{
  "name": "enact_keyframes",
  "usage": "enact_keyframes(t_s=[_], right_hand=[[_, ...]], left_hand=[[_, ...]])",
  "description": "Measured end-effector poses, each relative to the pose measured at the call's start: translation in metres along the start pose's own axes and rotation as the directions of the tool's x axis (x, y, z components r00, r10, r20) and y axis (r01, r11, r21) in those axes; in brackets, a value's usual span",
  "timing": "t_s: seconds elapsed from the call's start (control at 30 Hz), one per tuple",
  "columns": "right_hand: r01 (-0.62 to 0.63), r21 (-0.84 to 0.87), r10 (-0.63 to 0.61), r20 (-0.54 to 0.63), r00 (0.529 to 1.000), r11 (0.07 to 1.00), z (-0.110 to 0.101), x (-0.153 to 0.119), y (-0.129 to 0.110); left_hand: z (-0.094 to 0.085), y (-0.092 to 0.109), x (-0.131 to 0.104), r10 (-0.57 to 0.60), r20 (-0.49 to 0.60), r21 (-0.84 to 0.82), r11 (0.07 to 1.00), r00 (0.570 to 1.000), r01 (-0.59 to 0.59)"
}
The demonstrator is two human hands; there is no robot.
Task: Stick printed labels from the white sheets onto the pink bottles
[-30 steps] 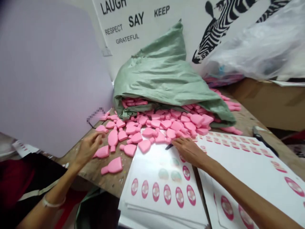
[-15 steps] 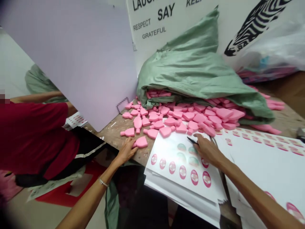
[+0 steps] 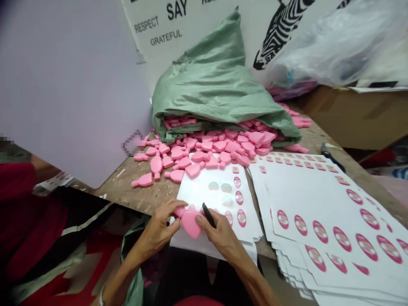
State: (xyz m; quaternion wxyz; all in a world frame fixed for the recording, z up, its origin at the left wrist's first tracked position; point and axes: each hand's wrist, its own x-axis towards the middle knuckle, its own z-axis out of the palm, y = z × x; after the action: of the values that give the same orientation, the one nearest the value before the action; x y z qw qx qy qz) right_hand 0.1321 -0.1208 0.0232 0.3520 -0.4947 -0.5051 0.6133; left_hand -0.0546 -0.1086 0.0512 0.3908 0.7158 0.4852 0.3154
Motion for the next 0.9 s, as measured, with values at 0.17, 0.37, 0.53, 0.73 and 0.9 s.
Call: enact_keyframes(t_s=[0.17,0.37,0.53,0.73,0.9], right_hand=[[-0.097,0.246,0.114,-0.056,0.992,0.964,0.003,-0.011,0.016],[0.124,-0.326,-0.252,-0.389,0.886,0.937,-0.029,-0.005,0.012],[0.076,-0.755,-0.480,-0.332,0.812,0.651,-0.066,0.023,0.017],[-0.072,-0.934,-0.561,-0.270,0.782,0.349,-0.063,0.039,0.033],[-0.047,-0.954,-0.586,-0.221,0.780,0.296,-0.059,0.037,0.033]], left_hand=[[0.048,-0.010,0.003,-0.254,0.027,-0.646,0.733,0.967,0.211],[0.077,-0.002,0.026,-0.415,-0.003,-0.803,0.543,0.910,0.245],[0.073,-0.008,0.056,-0.388,-0.005,-0.648,0.703,0.922,0.292],[0.076,-0.016,0.043,-0.446,-0.020,-0.685,0.658,0.895,0.312],[0.072,-0.011,0.042,-0.432,-0.001,-0.661,0.677,0.902,0.324]])
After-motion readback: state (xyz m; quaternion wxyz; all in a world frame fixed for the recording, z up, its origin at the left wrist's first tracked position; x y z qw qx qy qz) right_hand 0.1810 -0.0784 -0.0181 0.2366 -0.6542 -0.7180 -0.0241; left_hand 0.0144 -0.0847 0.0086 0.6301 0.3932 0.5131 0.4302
